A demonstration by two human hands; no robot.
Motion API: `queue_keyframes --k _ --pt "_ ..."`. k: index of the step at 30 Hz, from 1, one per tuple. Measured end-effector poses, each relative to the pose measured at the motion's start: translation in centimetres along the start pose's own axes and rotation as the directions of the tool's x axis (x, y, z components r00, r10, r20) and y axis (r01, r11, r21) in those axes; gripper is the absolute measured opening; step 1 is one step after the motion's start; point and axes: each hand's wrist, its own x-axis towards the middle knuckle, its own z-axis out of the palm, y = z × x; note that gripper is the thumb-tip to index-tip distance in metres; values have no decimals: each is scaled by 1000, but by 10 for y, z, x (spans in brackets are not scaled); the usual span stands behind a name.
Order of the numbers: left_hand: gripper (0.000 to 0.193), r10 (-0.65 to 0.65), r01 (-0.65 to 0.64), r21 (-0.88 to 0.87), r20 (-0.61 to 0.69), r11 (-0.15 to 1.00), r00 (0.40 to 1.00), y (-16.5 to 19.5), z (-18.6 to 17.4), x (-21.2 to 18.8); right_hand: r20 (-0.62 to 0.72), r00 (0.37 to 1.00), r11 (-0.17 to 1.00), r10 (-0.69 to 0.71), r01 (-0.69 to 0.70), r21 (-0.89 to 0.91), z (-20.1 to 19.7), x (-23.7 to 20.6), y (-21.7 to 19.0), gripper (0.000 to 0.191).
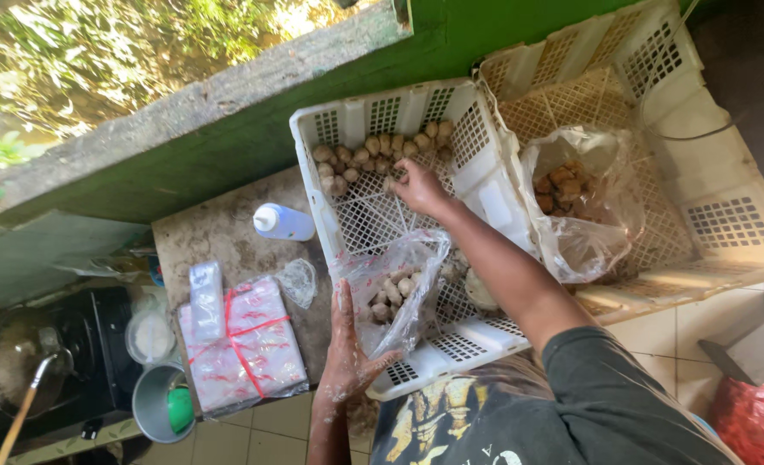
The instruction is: The person opens a clear plastic bag and places round meatballs one at a time from a white plastic crate into the bag. They continue filling the bag, then gather and twist the bag closed and move the packed bag aside.
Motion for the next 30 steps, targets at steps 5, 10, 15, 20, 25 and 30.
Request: queue_keyframes --k 5,10,15,20,25,30 --pt "145 6 -6 3 -15 1000 1000 -2 0 0 0 999 981 -51 50 -190 27 27 -5 83" --pt "145 -19 18 -43 -25 999 999 -1 0 1 -210 954 972 -214 186 -143 46 31 3 71" --pt "145 -70 69 -54 -8 996 998 -2 0 1 -141 985 995 -101 101 -10 34 24 18 48" --pt "145 -63 63 35 7 997 998 -4 -2 1 446 878 776 -175 -155 611 -15 -28 -2 38" --pt "145 -45 44 47 13 998 999 -8 -2 1 774 464 903 -431 229 364 -16 -108 -40 41" --pt "146 -38 38 40 8 998 999 -8 -1 0 587 505 736 -633 628 253 0 -136 -55 63"
